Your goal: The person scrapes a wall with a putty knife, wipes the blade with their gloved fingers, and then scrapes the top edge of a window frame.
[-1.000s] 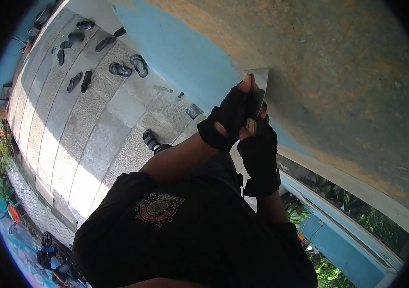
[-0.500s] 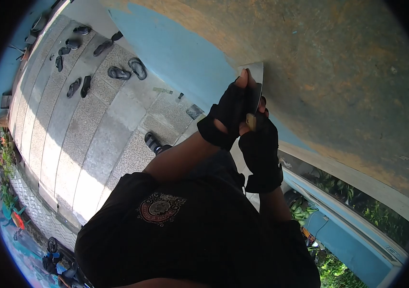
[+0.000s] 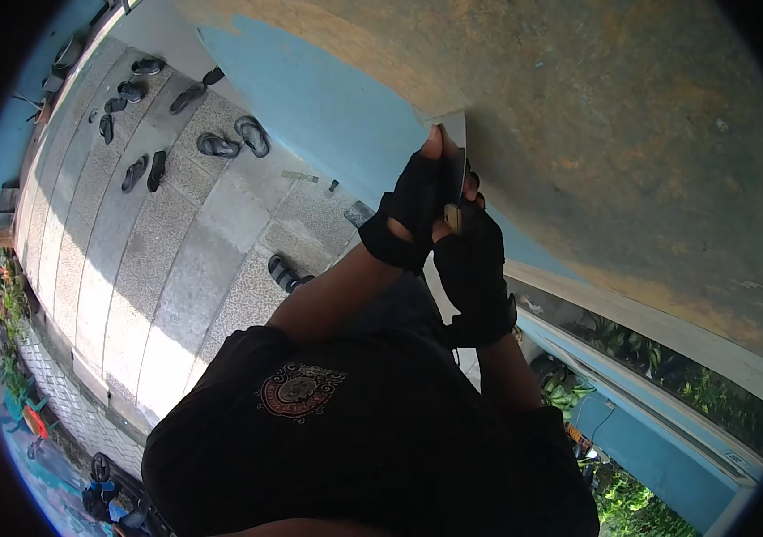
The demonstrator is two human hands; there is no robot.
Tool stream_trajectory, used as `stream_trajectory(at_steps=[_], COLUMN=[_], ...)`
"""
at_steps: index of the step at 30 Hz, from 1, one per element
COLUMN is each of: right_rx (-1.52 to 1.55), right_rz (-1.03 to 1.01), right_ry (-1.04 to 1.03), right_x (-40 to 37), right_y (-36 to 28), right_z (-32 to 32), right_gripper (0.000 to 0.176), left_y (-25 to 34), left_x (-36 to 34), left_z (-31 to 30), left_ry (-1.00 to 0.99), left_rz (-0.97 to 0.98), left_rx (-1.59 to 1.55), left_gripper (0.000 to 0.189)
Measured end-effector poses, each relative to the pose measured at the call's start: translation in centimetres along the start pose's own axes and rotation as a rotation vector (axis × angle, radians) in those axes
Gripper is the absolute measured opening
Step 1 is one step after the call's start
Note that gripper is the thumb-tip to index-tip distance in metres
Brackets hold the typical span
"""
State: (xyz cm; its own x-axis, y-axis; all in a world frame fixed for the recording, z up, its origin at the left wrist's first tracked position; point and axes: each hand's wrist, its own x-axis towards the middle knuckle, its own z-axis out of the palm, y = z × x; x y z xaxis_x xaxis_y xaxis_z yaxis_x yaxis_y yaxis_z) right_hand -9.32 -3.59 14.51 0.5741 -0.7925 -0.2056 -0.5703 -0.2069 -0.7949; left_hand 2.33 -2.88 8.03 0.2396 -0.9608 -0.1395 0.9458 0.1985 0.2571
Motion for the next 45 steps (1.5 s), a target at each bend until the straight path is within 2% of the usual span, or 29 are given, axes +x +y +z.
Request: stream_trajectory(at_steps=[3,5,6,7,9,11,13,15,16,19,21,23,25,27,31,33,34,36,37,39,42,45], right_rx=[0.000,0.102,-0.009,-0.006,-0.039,-0.072,-0.097,0.033,0.031,0.012,0.016,0.022,0.022,0.054,-0.005,-0.140,-0.143,0.101,0.102,-0.009,-0.035,-0.037], right_rz=[-0.096,0.016,-0.077,-0.073,-0.192,-0.203,-0.233,-0.021,-0.012,-0.077,-0.211,-0.170,-0.125,-0.090,-0.098,-0.380,-0.369,-0.014,-0.021,-0.163,-0.173,-0.100], right_ry=[0.018,-0.026,0.000,0.001,0.034,0.051,0.068,-0.046,-0.045,-0.021,0.091,0.080,0.069,0.022,0.068,0.164,0.165,0.063,0.072,0.044,0.064,0.040], right_x=[-0.6,-0.8,-0.6,-0.1,0.7,-0.1,0.2,0.1,0.2,0.7,-0.4,-0.3,-0.5,-0.3,-0.9,-0.7,-1.2,-1.6,-1.6,-1.6,-1.5,-1.9], right_y=[-0.2,0.1,0.1,-0.1,-0.7,0.5,0.0,-0.9,-1.1,-1.0,0.5,0.3,-0.6,-1.5,-0.1,-0.6,-0.5,-0.4,-0.4,-0.5,-1.1,1.3], right_z=[0.5,0.1,0.4,0.9,1.5,1.1,1.2,1.0,1.2,2.0,2.0,2.2,2.2,2.2,2.0,2.7,2.3,1.5,1.2,0.9,1.5,0.2], right_gripper=[0.021,0.021,0.017,0.017,0.015,0.015,0.016,0.017,0.017,0.016,0.013,0.013,0.014,0.015,0.015,0.016,0.016,0.017,0.017,0.016,0.013,0.011], left_y=[0.1,0.3,0.7,1.5,2.5,1.9,2.5,2.9,3.5,3.0,1.7,1.7,2.4,2.2,1.8,2.4,2.4,1.5,1.3,1.4,0.7,-0.6], left_x=[-0.2,-0.7,-0.8,-0.7,-0.3,-0.3,-1.3,-1.0,-0.4,-0.6,-0.9,-0.7,-0.2,-0.8,-1.0,-1.3,-1.5,-1.8,-1.6,-1.4,-0.7,-1.4], left_z=[-0.3,0.9,1.0,0.6,-0.2,-0.1,1.7,0.7,-0.2,-0.2,0.3,0.0,-0.6,-0.2,0.5,0.4,0.5,0.7,0.9,0.6,-0.1,0.3], left_ry=[0.003,0.042,0.035,0.038,0.007,-0.047,0.054,0.030,0.011,-0.017,-0.029,-0.038,-0.135,-0.094,-0.049,-0.048,-0.048,-0.043,-0.047,-0.055,-0.059,-0.046], left_rz=[0.011,-0.093,-0.090,-0.094,-0.038,-0.020,-0.147,-0.122,-0.079,-0.030,-0.071,-0.113,-0.018,-0.068,-0.151,-0.168,-0.183,-0.178,-0.161,-0.155,-0.122,-0.102], left_rx=[0.008,0.041,0.031,0.033,0.056,0.032,0.038,0.064,0.070,0.055,0.067,0.001,-0.045,-0.044,0.019,0.004,-0.014,0.020,0.056,0.043,-0.005,0.012], left_gripper=[0.059,0.061,0.061,0.061,0.057,0.058,0.058,0.059,0.058,0.055,0.058,0.057,0.053,0.052,0.054,0.055,0.055,0.055,0.055,0.055,0.057,0.057])
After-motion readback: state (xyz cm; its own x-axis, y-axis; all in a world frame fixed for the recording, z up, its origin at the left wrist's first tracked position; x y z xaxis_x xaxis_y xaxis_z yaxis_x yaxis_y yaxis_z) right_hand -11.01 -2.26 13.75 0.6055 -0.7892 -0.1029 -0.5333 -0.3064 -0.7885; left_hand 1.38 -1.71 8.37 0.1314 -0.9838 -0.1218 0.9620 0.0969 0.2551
